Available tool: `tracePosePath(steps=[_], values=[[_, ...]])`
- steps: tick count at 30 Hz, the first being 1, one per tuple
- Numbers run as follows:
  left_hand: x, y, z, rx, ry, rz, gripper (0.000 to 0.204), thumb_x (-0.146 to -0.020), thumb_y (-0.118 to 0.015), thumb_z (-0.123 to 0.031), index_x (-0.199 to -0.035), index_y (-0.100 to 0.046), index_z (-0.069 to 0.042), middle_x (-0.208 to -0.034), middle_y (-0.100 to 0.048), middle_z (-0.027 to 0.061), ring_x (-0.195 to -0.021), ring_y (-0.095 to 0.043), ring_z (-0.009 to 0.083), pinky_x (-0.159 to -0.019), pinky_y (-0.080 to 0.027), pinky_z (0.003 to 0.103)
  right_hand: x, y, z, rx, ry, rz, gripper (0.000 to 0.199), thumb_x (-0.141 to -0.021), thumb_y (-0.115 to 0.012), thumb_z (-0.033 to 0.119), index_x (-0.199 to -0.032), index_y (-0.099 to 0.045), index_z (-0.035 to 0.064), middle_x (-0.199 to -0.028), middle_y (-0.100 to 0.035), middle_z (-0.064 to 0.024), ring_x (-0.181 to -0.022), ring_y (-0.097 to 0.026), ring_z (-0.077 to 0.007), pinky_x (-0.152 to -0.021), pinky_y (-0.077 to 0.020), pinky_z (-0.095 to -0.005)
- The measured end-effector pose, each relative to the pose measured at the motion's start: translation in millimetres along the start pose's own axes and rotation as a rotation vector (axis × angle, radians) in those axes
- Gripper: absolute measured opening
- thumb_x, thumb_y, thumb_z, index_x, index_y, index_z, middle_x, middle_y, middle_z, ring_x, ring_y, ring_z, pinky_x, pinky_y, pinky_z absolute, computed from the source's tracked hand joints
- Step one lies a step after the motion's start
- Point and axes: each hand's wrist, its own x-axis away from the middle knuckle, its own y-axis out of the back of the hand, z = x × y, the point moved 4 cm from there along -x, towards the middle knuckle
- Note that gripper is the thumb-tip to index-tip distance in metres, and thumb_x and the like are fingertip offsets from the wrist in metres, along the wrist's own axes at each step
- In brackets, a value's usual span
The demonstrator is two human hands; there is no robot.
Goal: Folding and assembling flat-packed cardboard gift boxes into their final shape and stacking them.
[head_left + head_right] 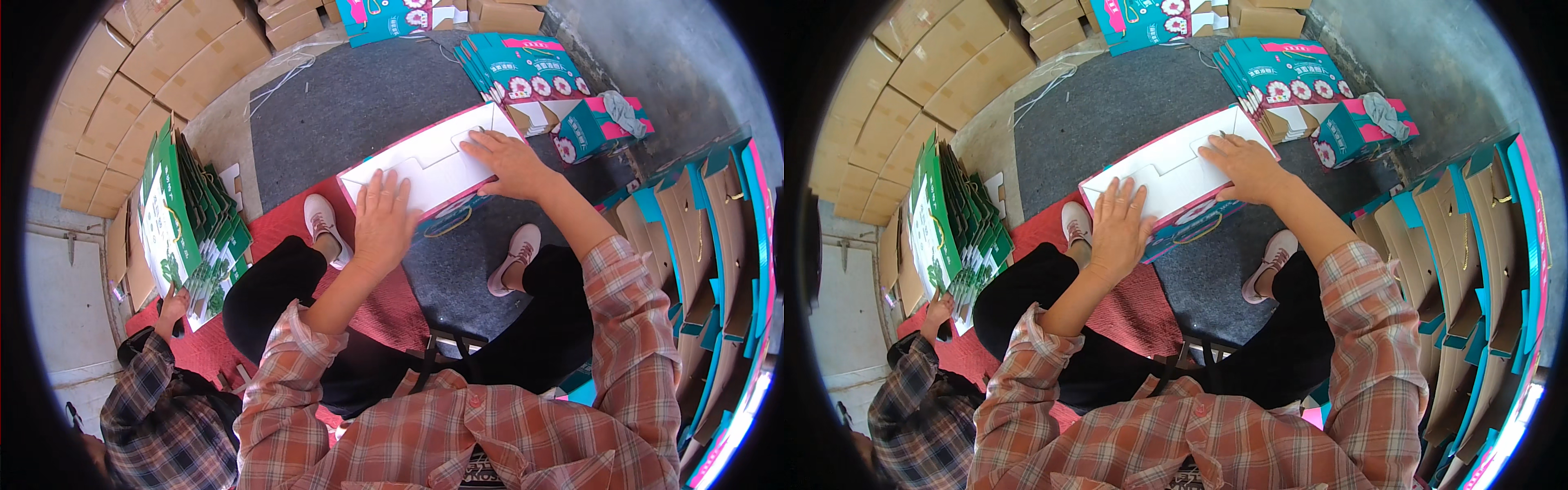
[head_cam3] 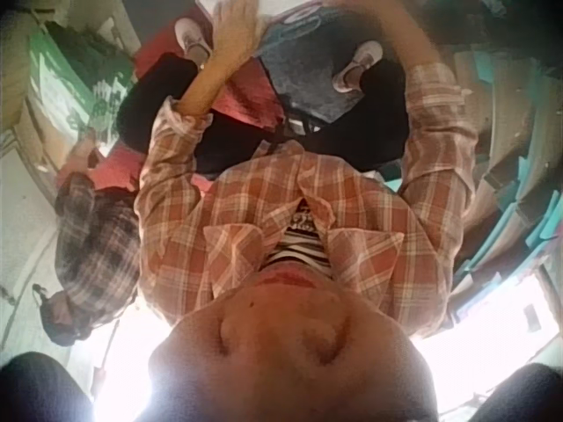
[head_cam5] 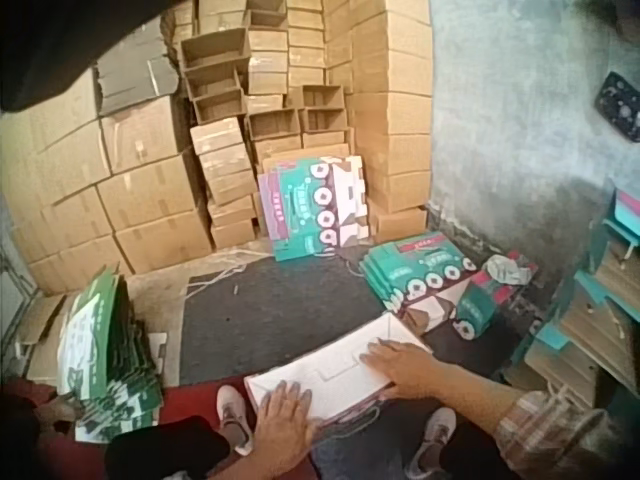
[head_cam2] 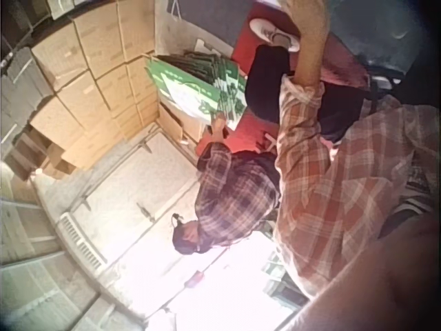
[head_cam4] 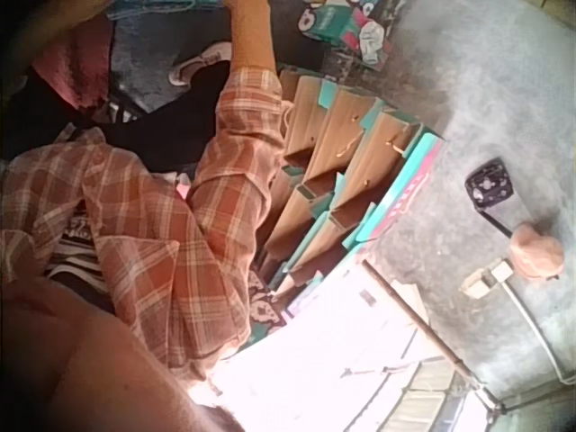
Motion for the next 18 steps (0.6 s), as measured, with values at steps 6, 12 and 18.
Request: tracePosePath(steps=[6,12,18], values=[[3,-8,-2,0.106,-0.071,0.071,0.068,-0.088,-0.056,-0.04,-0.135,-0.038,0.005,-0.139,-0.036,0.0263,-0.131,-0.034,0.0384,-0.109,-0.023,0.049,-1,-16,0,-0.039,-0.054,0.094,0.076,-0.07,-0.076,0.025,-0.136,-0.042,0.0097,-0.14,-0.041,-0.0146,-0.129,-0.041,-0.0316,-0.101,-0.0402,-0.039],[1,-15,2,0.154,-0.088,0.156,0.063,-0.089,-0.054,-0.039,-0.131,-0.042,0.006,-0.134,-0.044,0.0265,-0.126,-0.041,0.0385,-0.108,-0.028,0.046,-1,-23,-6,-0.067,-0.011,0.174,0.063,-0.076,-0.071,0.028,-0.131,-0.049,0.0091,-0.132,-0.05,-0.0141,-0.124,-0.045,-0.0313,-0.1,-0.0405,-0.0397],[-6,-7,3,0.273,-0.089,0.263,0.058,-0.089,-0.053,-0.038,-0.127,-0.045,0.006,-0.128,-0.049,0.0248,-0.12,-0.045,0.0381,-0.104,-0.032,0.044,-2,-25,-7,-0.083,-0.041,0.303,0.059,-0.077,-0.07,0.03,-0.13,-0.051,0.0116,-0.13,-0.053,-0.0112,-0.12,-0.048,-0.0307,-0.098,-0.0418,-0.04]])
